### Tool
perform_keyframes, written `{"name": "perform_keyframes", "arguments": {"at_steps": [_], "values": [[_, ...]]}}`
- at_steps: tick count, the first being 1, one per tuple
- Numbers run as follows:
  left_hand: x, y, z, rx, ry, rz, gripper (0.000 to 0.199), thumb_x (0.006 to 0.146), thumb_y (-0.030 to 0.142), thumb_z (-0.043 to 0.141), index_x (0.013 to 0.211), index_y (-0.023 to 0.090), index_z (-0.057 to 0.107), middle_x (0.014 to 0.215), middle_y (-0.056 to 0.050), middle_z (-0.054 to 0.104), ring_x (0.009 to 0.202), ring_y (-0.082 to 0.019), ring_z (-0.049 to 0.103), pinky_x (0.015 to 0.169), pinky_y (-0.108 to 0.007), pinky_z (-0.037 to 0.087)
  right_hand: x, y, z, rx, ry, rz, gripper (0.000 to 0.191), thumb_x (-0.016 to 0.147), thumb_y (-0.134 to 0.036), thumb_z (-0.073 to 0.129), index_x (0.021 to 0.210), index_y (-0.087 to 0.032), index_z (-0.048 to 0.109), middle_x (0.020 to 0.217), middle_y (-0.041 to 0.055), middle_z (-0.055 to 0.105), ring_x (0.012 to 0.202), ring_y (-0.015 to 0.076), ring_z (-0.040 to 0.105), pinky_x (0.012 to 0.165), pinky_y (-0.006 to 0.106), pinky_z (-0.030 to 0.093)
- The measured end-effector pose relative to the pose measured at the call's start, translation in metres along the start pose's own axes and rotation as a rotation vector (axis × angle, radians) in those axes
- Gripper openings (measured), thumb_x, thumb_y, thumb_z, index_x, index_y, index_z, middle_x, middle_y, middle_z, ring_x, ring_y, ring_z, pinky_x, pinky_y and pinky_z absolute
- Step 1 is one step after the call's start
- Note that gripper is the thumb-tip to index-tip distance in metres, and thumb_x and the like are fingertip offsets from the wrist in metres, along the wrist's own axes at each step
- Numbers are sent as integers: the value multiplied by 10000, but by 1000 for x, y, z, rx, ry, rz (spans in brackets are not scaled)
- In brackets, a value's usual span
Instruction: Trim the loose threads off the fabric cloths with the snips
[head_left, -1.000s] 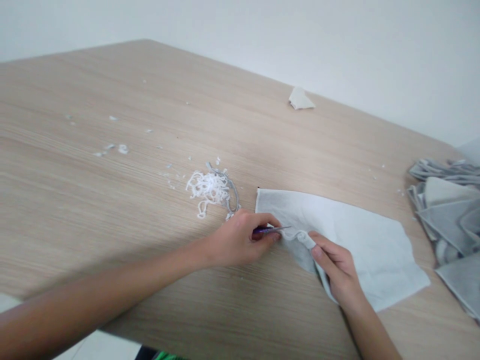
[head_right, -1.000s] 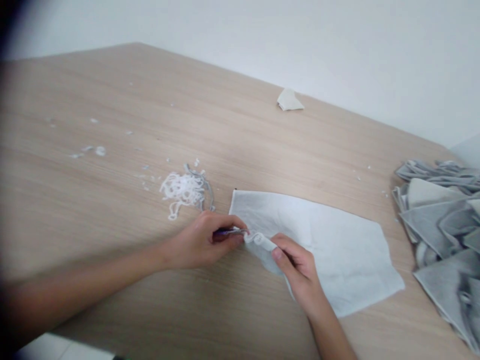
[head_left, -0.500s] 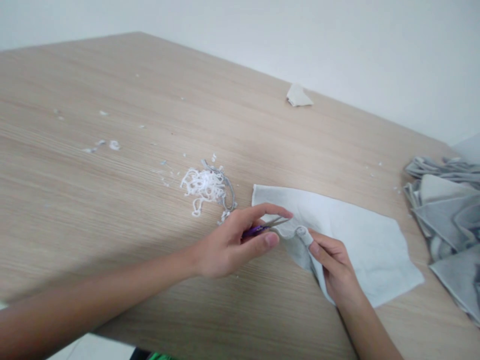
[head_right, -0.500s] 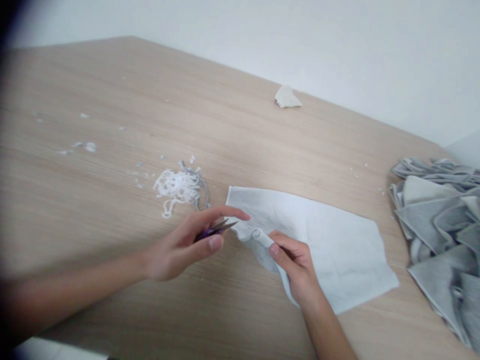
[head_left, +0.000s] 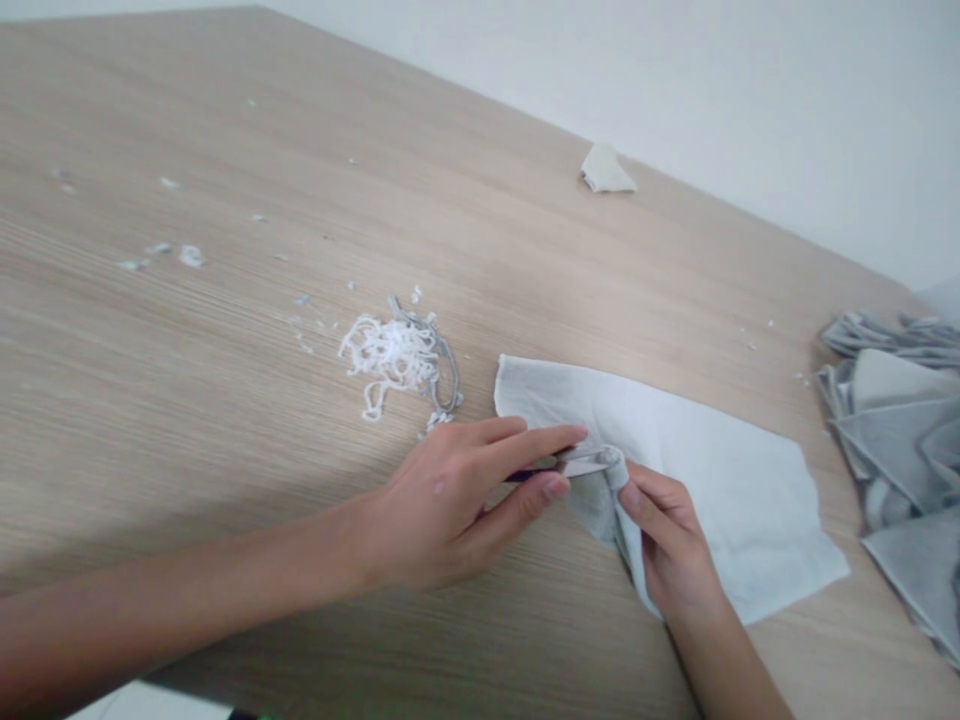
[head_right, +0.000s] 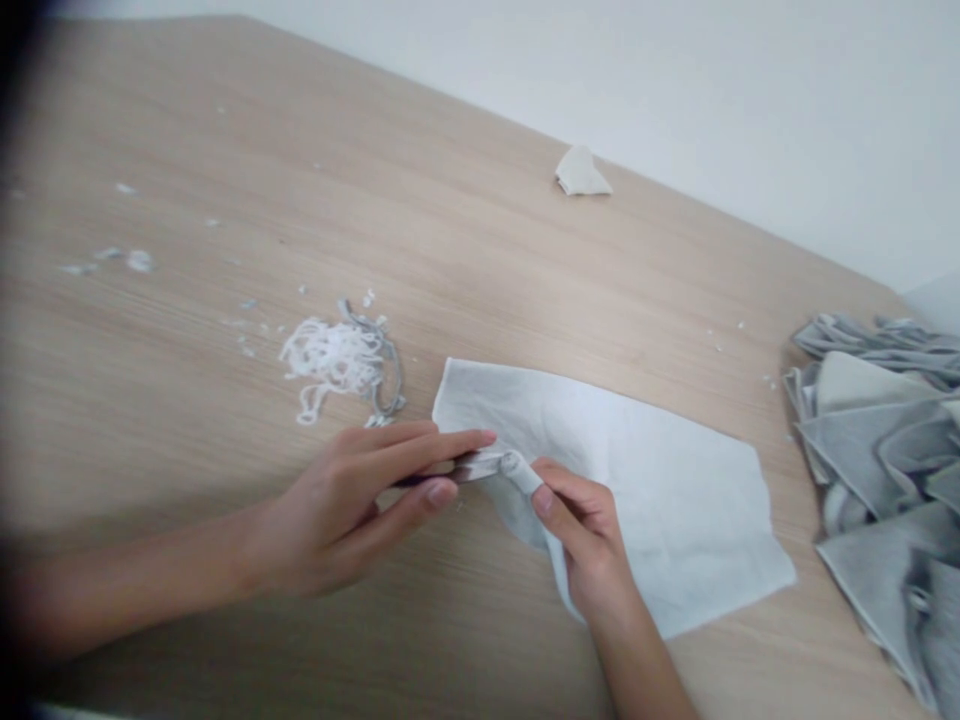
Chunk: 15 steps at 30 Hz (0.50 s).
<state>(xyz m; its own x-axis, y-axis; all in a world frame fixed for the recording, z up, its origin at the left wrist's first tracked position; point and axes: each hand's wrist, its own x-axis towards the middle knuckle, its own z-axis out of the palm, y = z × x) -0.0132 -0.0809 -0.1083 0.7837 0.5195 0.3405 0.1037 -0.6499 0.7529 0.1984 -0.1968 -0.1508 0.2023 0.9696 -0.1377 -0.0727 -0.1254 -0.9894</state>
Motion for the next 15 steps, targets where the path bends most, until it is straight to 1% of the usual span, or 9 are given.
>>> {"name": "perform_keyframes", "arguments": {"at_steps": [3,7,11,15], "values": [[0,0,1,29,17,-3,350,1008,286,513,1322,152,588,946,-59,709,761,-153,640,647,-246,469,0,0,0,13,-16,11,263,884,-446,651,961,-243,800,877,59,725,745,214,603,685,321,479],[0,0,2,12,55,2,328,991,269,550,1283,128,604,975,-58,722,811,-149,660,693,-240,488,1,0,0,101,-53,20,224,907,-382,642,1006,-257,798,908,57,728,773,206,599,710,320,456],[1,-2,3,-7,47,-4,312,970,250,587,1256,131,623,941,-38,712,787,-131,647,679,-228,480,1,-1,0,118,-69,3,203,908,-354,646,1008,-269,800,844,45,707,731,193,569,658,307,420],[1,-1,3,-28,67,17,310,953,237,615,1236,114,642,856,-28,678,708,-116,610,629,-223,460,1,-1,-1,115,-71,6,201,921,-333,635,1034,-284,794,824,32,680,728,186,559,653,303,405]]}}
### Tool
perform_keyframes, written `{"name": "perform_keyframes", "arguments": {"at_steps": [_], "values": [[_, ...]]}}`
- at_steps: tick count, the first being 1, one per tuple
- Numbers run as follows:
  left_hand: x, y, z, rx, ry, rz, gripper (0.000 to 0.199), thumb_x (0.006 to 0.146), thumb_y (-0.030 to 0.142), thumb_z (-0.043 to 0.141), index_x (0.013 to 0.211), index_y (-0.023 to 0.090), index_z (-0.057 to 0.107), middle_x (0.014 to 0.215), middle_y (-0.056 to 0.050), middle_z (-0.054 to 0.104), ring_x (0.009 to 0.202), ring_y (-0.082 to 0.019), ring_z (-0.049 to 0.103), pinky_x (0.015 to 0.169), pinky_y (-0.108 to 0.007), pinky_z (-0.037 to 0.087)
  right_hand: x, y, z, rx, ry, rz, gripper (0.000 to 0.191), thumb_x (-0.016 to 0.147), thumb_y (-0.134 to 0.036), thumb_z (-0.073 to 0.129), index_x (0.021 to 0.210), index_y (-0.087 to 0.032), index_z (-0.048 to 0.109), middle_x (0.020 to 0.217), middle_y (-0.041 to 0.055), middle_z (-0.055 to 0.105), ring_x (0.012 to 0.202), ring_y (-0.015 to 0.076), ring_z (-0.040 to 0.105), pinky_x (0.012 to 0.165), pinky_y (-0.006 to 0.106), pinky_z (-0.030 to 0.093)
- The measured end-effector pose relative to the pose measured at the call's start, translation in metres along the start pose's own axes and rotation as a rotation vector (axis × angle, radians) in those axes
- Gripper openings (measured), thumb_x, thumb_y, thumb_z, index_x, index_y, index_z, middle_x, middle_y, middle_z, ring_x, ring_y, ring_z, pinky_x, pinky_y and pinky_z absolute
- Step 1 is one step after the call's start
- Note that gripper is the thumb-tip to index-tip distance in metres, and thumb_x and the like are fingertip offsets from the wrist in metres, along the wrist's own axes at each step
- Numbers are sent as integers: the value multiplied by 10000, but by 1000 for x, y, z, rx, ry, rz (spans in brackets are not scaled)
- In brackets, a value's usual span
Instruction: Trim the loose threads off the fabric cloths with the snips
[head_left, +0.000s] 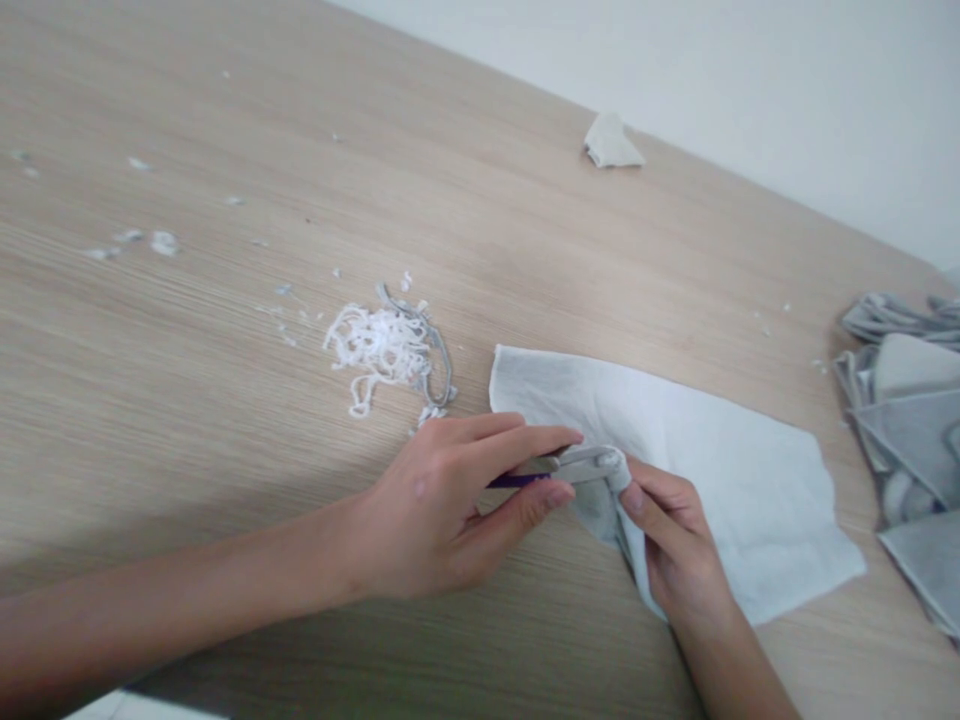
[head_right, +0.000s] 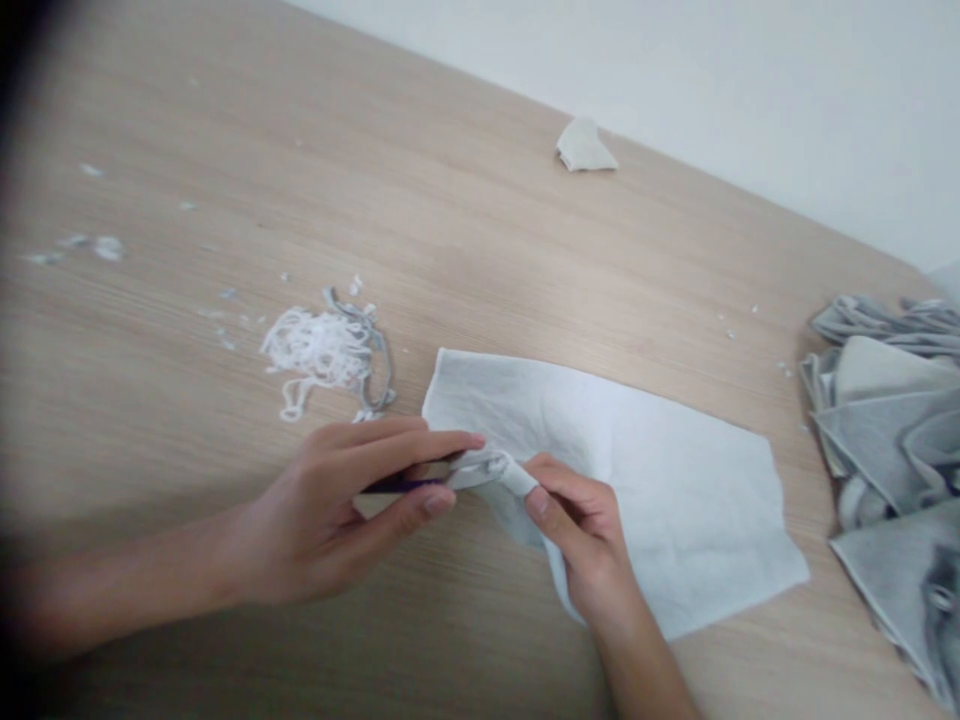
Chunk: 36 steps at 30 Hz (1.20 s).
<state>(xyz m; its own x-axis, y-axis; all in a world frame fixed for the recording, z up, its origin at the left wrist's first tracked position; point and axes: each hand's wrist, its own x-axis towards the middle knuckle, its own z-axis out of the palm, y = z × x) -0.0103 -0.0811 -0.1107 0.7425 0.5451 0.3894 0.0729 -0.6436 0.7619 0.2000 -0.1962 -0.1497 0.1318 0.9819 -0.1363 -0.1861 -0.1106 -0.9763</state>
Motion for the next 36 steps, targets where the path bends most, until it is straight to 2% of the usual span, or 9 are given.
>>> {"name": "perform_keyframes", "arguments": {"at_steps": [14,22,28,36], "values": [[1,2,6,9,47,91,307,963,192,605,1232,51,646,784,-33,614,622,-96,521,544,-219,387,2,-4,6,7,7,-23,184,907,-342,659,1010,-288,802,847,28,710,697,167,543,613,287,374],[-1,3,6,23,52,110,281,975,184,582,1222,67,648,778,-22,604,617,-92,525,537,-215,386,1,-2,3,-38,5,-38,184,913,-331,649,1009,-285,799,801,22,665,692,168,532,619,295,379],[0,0,7,29,70,85,254,991,200,561,1196,94,666,758,-13,621,611,-91,543,544,-211,399,2,-2,2,-31,11,-38,179,909,-329,656,997,-276,802,874,36,695,726,177,556,637,300,394],[4,-1,2,-70,50,8,238,990,228,567,1148,120,708,716,4,645,594,-91,560,551,-205,404,1,-1,1,4,61,18,175,895,-358,672,971,-263,797,749,17,625,697,171,511,634,292,378]]}}
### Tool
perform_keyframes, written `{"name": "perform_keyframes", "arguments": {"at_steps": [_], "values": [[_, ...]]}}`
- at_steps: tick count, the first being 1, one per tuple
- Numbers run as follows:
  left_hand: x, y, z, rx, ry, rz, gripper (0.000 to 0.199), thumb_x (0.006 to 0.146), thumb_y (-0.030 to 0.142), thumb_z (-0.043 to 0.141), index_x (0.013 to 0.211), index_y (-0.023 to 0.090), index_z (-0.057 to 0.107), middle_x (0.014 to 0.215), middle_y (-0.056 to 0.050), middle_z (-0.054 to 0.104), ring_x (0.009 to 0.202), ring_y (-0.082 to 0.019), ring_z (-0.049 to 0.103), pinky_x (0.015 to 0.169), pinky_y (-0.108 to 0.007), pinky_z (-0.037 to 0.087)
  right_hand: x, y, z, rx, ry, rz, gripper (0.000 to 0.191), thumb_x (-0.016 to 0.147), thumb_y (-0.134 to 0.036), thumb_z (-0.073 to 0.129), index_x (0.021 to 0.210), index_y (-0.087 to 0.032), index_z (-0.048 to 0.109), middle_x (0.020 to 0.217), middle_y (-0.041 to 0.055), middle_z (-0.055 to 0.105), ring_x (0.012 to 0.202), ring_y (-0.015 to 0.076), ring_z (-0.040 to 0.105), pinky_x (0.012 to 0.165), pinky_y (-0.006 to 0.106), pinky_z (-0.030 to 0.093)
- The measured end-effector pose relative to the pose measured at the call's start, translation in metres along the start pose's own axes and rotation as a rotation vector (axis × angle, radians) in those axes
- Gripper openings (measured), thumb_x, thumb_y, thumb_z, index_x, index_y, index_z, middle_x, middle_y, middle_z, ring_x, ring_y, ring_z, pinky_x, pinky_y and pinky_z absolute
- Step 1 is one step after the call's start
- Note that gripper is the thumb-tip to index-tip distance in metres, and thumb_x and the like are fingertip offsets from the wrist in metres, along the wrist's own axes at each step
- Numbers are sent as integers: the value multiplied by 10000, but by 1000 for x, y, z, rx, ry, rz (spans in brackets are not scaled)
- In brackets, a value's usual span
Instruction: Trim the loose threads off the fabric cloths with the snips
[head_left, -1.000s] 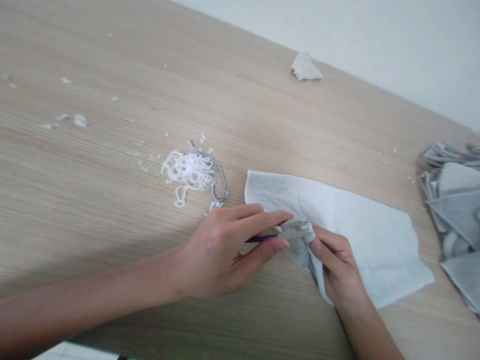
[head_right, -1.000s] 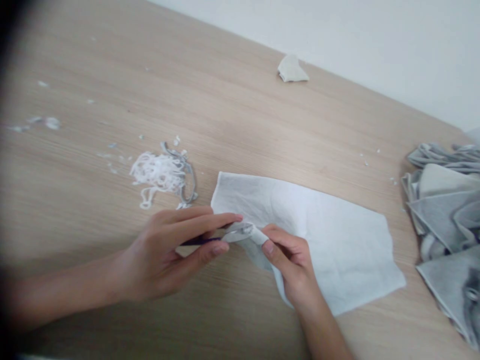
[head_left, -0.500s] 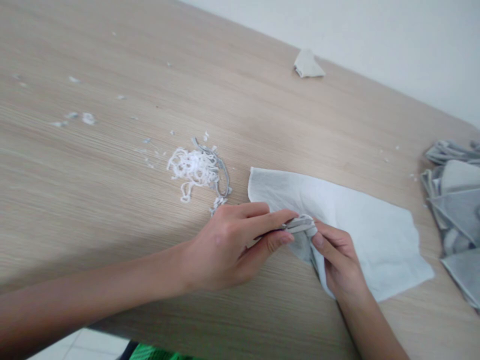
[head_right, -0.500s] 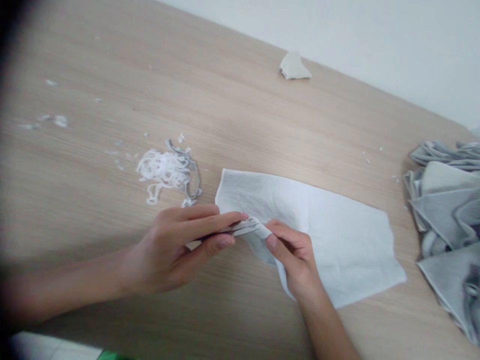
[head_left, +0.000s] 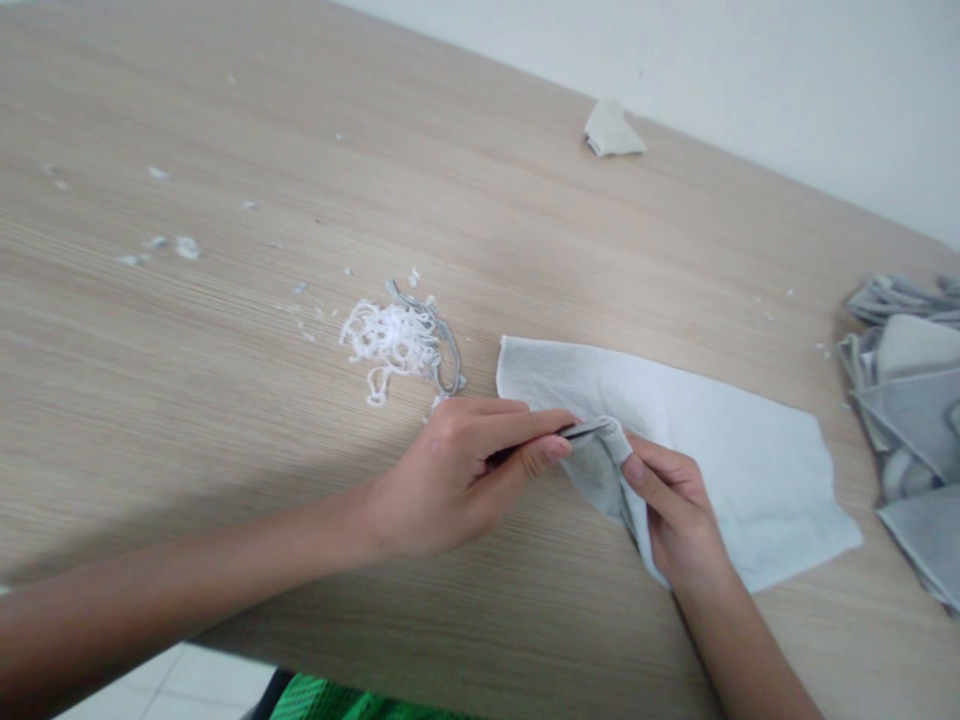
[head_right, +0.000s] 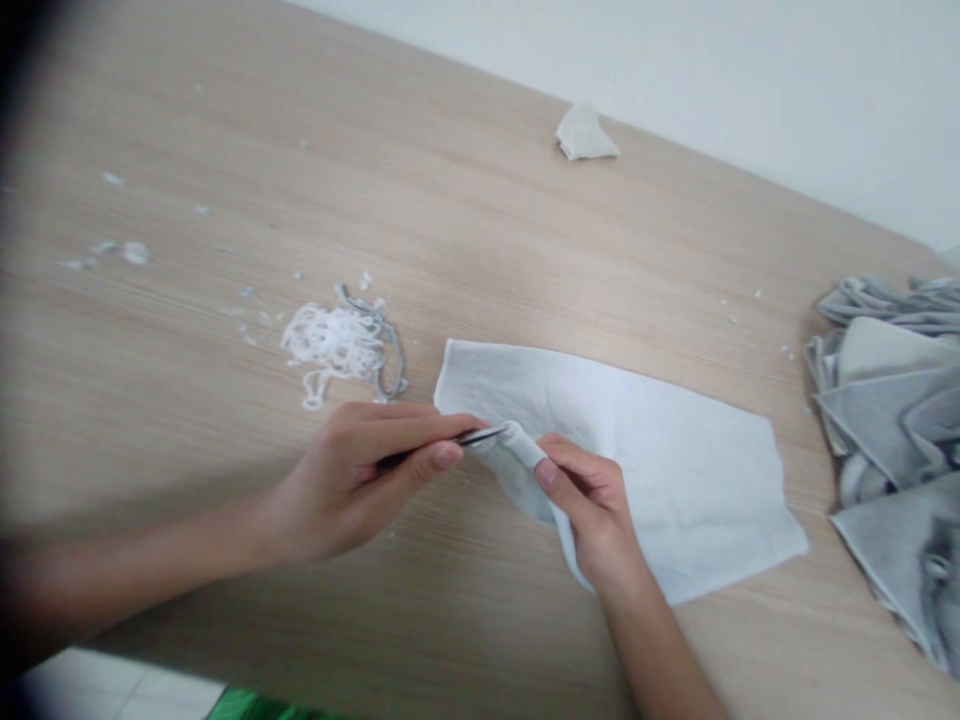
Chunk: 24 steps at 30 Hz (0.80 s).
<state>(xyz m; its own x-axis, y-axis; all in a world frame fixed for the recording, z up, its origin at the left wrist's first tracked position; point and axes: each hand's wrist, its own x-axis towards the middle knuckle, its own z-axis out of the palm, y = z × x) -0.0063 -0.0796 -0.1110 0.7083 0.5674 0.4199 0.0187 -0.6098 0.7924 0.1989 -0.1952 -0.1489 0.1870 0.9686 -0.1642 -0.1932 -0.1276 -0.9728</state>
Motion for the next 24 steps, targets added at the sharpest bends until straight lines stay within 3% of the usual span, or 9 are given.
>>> {"name": "perform_keyframes", "arguments": {"at_steps": [8,15,21,24], "values": [[4,2,-10,-61,-2,-56,231,984,257,574,1111,150,736,664,15,651,557,-97,550,523,-211,389,1,-3,4,5,33,2,164,861,-388,704,888,-264,807,744,19,623,654,172,487,591,298,350],[10,1,-28,39,35,-83,276,992,333,560,1151,176,722,851,-34,749,702,-135,660,607,-225,478,1,2,-1,24,41,-1,169,854,-392,715,909,-264,809,816,28,687,752,190,569,687,299,424],[6,0,-24,95,-8,-65,284,967,315,602,1172,157,717,757,-11,702,579,-94,577,533,-208,415,2,0,2,0,66,15,217,826,-434,730,862,-233,806,763,25,676,683,184,541,641,298,410],[9,-4,-28,136,31,-109,298,959,331,608,1168,151,723,837,-36,742,610,-106,609,552,-213,446,2,-1,3,-8,74,7,222,811,-447,740,828,-235,802,741,23,661,665,182,526,626,297,398]]}}
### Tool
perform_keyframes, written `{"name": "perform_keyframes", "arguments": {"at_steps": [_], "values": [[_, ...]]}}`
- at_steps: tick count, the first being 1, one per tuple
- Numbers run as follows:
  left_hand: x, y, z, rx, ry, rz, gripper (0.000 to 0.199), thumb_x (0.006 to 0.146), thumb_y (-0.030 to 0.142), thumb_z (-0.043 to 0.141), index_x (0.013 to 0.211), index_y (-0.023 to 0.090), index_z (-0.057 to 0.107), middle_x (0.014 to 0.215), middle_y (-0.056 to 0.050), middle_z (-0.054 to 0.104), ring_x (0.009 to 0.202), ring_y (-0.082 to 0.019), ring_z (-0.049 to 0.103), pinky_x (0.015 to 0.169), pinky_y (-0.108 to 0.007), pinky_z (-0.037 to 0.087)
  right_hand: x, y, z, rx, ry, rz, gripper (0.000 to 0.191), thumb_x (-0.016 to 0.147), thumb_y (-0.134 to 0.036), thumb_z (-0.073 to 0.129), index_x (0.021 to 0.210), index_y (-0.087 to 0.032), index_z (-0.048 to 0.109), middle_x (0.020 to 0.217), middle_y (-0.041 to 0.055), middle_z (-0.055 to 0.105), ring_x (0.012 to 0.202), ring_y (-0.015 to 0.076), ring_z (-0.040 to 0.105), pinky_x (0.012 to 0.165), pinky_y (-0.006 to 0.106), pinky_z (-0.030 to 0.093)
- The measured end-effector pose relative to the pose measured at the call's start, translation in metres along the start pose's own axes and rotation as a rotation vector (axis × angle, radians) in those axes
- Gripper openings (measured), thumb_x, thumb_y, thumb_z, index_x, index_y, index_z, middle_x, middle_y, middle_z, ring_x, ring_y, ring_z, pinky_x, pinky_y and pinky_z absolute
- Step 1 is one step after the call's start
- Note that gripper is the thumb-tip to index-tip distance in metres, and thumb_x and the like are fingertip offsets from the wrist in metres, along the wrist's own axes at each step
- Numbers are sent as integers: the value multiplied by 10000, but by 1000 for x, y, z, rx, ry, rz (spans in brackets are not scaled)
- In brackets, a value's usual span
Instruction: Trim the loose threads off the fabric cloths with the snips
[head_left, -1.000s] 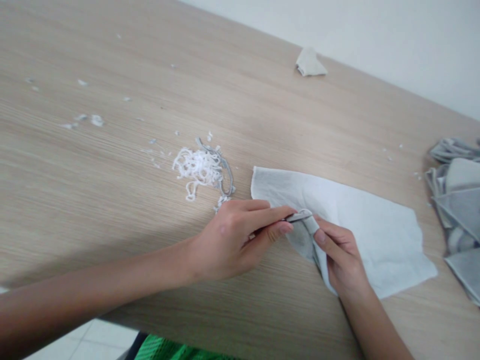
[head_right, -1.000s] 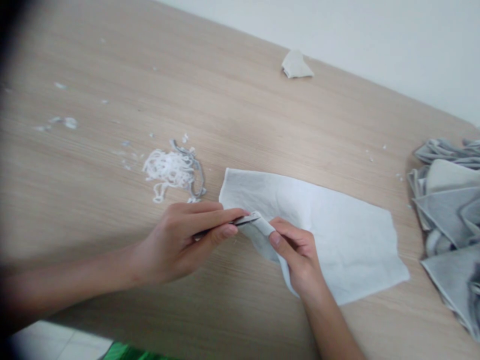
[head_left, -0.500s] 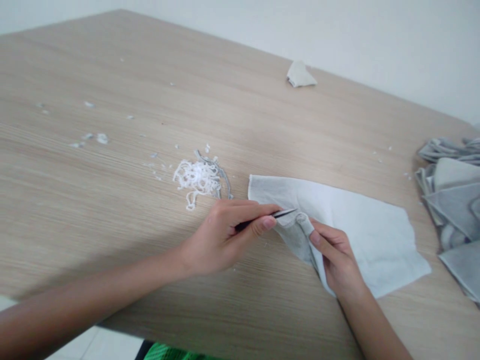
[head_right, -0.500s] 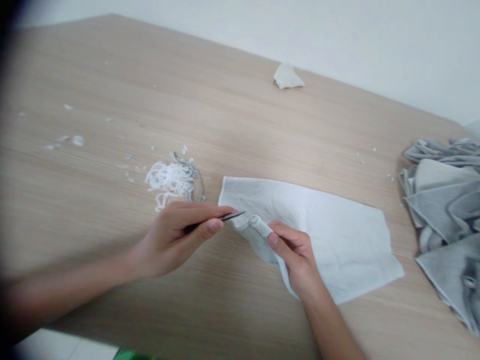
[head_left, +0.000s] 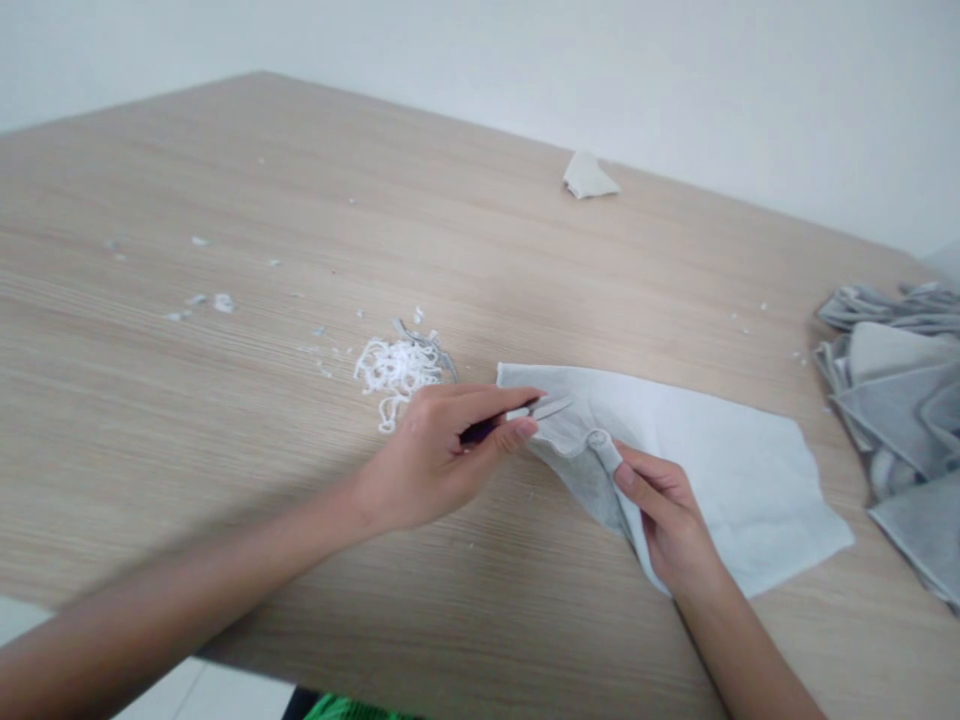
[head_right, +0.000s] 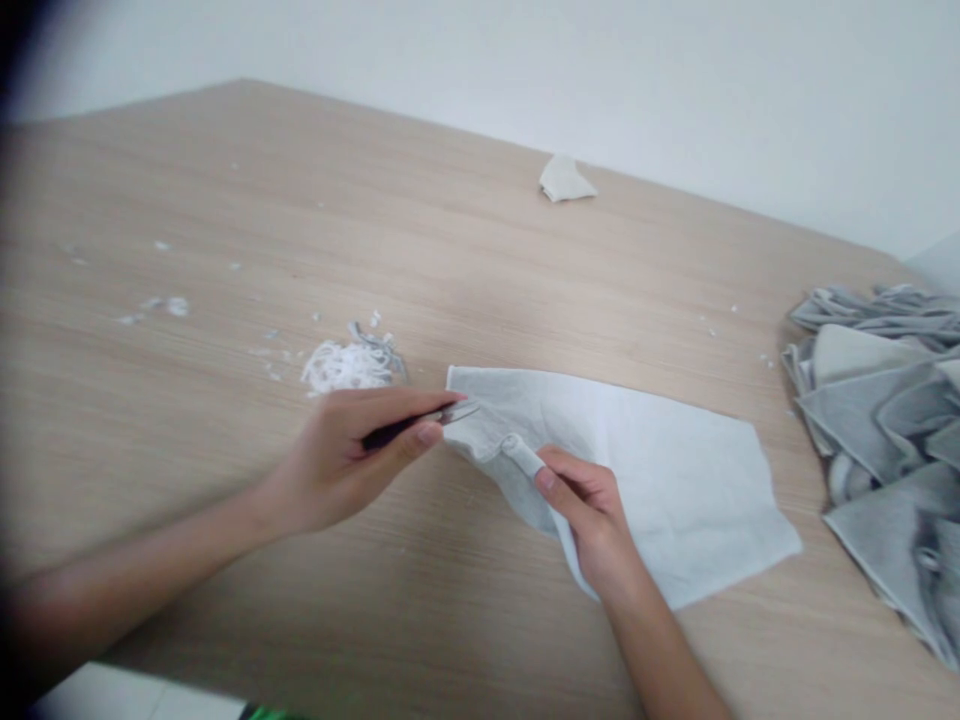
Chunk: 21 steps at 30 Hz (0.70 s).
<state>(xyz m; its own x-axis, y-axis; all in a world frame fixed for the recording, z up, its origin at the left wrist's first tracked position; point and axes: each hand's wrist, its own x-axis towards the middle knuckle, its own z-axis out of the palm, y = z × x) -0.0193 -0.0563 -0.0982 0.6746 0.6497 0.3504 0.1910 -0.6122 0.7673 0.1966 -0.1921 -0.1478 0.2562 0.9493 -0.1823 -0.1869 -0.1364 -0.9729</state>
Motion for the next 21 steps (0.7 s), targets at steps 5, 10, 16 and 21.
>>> {"name": "perform_keyframes", "arguments": {"at_steps": [5,10,16,21], "values": [[8,-3,-10,-11,-20,-60,297,955,357,609,1158,179,732,930,-50,770,740,-151,673,616,-226,503,1,1,0,-12,-6,-12,236,804,-460,742,779,-230,793,700,21,639,642,177,511,603,295,398],[-2,11,1,-24,-114,27,280,963,325,607,1176,184,720,691,11,680,537,-84,531,514,-194,405,-1,2,-1,10,-12,16,212,825,-433,729,865,-237,801,782,31,680,707,198,566,652,305,440],[-9,17,16,-38,-83,54,279,961,282,613,1182,138,704,733,-9,681,575,-86,544,542,-201,410,-3,0,-2,19,-43,7,187,859,-401,706,923,-256,805,776,26,677,718,190,562,667,294,432],[-9,18,19,-63,-71,59,268,964,268,605,1174,133,703,709,-2,666,554,-83,531,535,-201,411,-3,0,-1,18,-50,9,203,858,-405,701,940,-252,805,834,38,713,742,204,588,674,304,439]]}}
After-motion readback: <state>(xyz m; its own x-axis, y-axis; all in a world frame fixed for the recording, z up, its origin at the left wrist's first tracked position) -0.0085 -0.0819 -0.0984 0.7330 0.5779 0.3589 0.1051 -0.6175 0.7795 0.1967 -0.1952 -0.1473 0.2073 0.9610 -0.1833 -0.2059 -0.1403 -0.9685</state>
